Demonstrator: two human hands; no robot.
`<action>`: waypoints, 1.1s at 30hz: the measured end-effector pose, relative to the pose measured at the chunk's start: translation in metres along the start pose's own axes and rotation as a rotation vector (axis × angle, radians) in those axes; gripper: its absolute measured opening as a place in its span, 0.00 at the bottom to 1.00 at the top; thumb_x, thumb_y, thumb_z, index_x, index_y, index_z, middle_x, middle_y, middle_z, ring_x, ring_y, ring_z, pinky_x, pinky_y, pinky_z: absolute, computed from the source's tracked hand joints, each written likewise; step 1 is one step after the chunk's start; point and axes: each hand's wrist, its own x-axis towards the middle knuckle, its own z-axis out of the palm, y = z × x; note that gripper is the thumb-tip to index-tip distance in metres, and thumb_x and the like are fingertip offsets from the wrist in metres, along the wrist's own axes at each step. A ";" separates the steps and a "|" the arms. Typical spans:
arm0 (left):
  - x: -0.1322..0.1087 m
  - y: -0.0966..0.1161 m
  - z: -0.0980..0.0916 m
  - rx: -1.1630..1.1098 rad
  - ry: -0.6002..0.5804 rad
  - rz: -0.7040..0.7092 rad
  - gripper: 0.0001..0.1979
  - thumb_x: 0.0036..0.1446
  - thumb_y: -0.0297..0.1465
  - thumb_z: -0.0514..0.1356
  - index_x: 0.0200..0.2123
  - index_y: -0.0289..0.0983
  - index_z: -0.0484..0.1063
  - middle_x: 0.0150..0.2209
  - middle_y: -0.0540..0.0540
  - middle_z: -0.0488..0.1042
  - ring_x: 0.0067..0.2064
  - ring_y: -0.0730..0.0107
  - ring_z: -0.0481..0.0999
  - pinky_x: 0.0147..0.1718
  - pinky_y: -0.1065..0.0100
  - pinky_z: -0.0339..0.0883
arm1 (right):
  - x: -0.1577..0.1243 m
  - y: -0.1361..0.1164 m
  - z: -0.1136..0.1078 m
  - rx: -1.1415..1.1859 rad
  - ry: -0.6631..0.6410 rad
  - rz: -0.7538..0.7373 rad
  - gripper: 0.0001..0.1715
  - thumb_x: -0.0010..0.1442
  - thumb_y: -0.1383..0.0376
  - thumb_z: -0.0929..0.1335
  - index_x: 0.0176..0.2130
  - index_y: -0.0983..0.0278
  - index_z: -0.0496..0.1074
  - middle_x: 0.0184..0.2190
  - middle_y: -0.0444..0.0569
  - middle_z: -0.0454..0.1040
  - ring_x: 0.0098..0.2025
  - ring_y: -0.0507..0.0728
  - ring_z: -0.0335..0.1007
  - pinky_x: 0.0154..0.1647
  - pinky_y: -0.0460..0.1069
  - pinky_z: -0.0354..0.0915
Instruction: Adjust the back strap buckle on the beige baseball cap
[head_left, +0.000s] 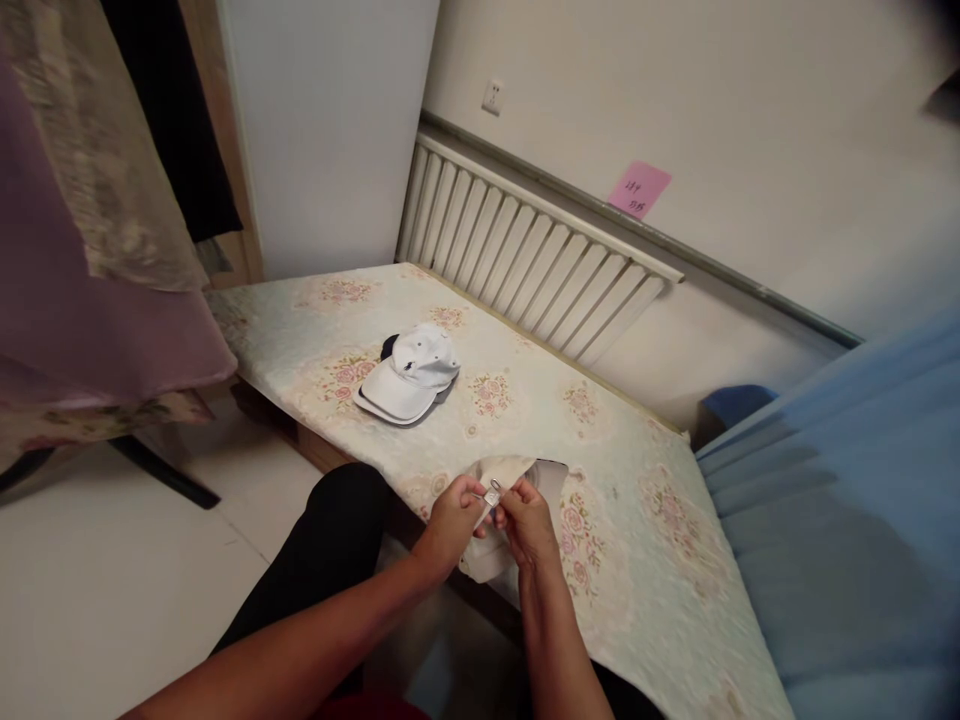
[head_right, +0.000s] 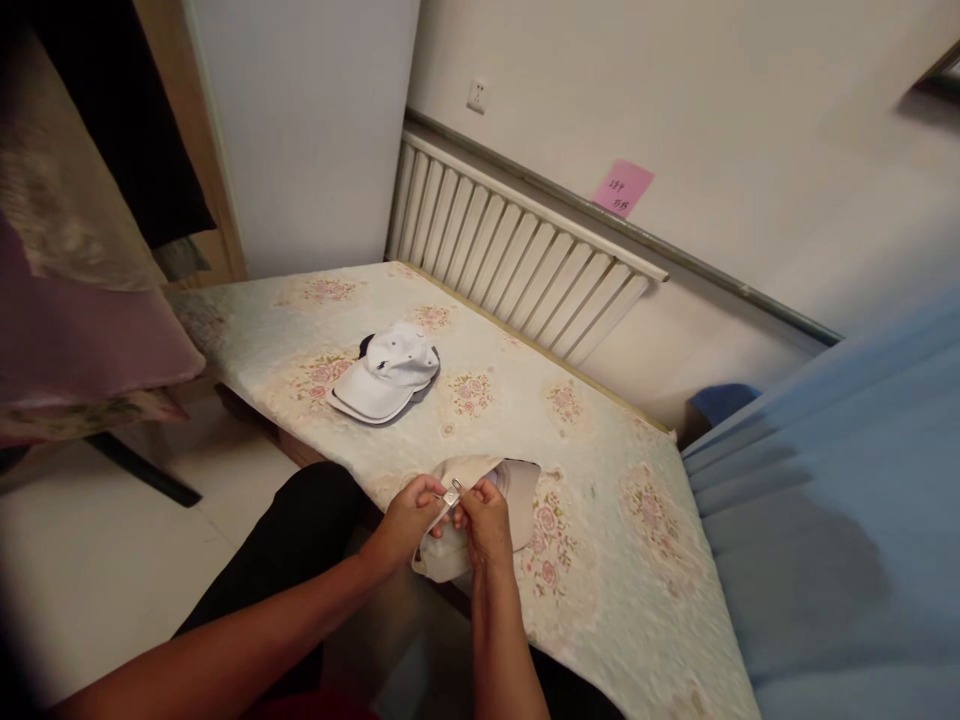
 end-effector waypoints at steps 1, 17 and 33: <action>0.001 -0.002 0.000 -0.010 -0.004 -0.007 0.09 0.47 0.33 0.58 0.32 0.37 0.63 0.20 0.54 0.68 0.20 0.78 0.66 0.20 0.75 0.58 | 0.000 0.000 0.000 0.001 0.004 0.007 0.14 0.44 0.60 0.74 0.26 0.63 0.66 0.12 0.37 0.65 0.14 0.47 0.58 0.16 0.42 0.51; 0.008 -0.005 -0.002 -0.047 -0.006 -0.049 0.09 0.46 0.33 0.58 0.30 0.37 0.62 0.19 0.53 0.69 0.19 0.77 0.66 0.20 0.74 0.56 | -0.004 0.008 -0.001 -0.221 0.029 -0.127 0.09 0.52 0.64 0.67 0.37 0.62 0.69 0.13 0.35 0.64 0.16 0.50 0.59 0.18 0.44 0.56; 0.002 0.009 -0.004 -0.066 -0.076 -0.065 0.09 0.45 0.34 0.57 0.29 0.37 0.61 0.21 0.49 0.73 0.23 0.73 0.72 0.22 0.73 0.59 | 0.000 -0.001 -0.019 0.004 -0.345 0.047 0.18 0.49 0.60 0.74 0.41 0.64 0.75 0.25 0.44 0.74 0.24 0.49 0.64 0.29 0.46 0.60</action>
